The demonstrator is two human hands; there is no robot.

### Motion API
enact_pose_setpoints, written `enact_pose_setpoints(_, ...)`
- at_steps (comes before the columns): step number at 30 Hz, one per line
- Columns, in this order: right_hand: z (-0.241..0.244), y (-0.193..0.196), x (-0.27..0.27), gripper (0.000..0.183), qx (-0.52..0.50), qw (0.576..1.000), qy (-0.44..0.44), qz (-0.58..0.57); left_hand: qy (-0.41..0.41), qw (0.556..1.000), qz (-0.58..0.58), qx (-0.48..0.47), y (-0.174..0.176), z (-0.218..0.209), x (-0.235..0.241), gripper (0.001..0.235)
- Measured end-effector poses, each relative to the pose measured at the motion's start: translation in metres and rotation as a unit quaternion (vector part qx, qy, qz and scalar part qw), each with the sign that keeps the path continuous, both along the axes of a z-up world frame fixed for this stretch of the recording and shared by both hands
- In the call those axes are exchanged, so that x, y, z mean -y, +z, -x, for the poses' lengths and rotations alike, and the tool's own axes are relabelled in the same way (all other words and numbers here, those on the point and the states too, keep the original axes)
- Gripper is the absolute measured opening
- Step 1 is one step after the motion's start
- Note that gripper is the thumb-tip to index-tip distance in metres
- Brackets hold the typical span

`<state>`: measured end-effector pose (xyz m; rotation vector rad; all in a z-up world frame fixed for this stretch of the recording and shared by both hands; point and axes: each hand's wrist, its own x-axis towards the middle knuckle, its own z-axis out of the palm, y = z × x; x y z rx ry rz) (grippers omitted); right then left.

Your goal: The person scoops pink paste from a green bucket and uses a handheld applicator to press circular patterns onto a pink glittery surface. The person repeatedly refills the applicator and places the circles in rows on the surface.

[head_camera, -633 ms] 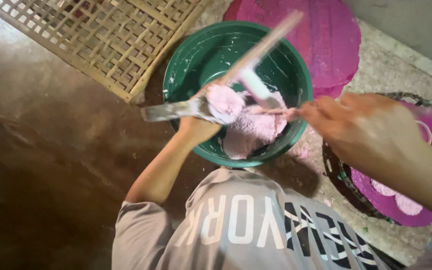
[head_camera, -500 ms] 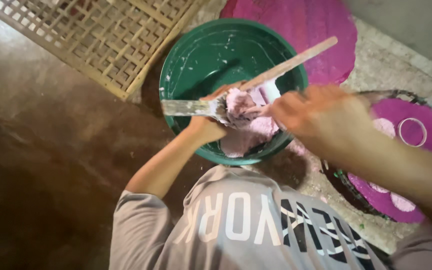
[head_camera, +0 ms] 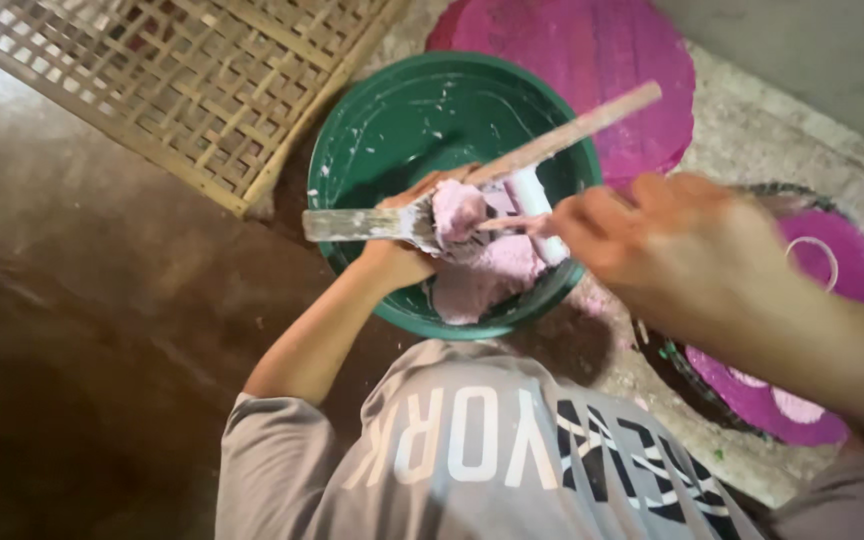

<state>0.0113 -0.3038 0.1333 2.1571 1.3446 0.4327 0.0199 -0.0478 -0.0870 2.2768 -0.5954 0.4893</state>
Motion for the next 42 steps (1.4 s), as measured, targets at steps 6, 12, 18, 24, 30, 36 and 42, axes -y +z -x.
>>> enact_pose_setpoints(6,0.004,-0.039,-0.046,0.024,-0.036,0.999,0.013,0.027,-0.092,0.939,0.261,-0.204,-0.031,-0.015,0.029,0.070)
enact_pose_setpoints(12,0.013,0.019,0.001,0.035,-0.156,0.982,-0.094,-0.044,0.081,0.996,0.011,-0.036,0.005,-0.007,-0.007,0.075)
enact_pose_setpoints(18,0.009,-0.039,-0.045,0.015,-0.035,0.997,-0.060,0.038,0.049,0.998,-0.005,-0.024,0.021,0.002,0.012,0.081)
enact_pose_setpoints(24,0.004,-0.036,-0.029,0.032,-0.103,0.993,0.001,-0.062,0.086,0.995,0.039,-0.005,0.017,0.001,0.003,0.074)
enact_pose_setpoints(30,-0.003,-0.028,-0.006,0.023,-0.220,0.882,-0.064,-0.411,0.255,0.962,0.033,0.096,0.025,-0.016,-0.025,0.070)
enact_pose_setpoints(36,0.000,-0.150,-0.043,0.046,-0.417,0.723,-0.085,-0.544,0.298,0.952,-0.001,0.067,0.027,-0.023,-0.004,0.075)
enact_pose_setpoints(42,-0.014,-0.177,0.005,0.040,-0.533,0.655,-0.137,-0.518,0.251,0.957,-0.048,0.135,0.038,-0.027,-0.020,0.070)
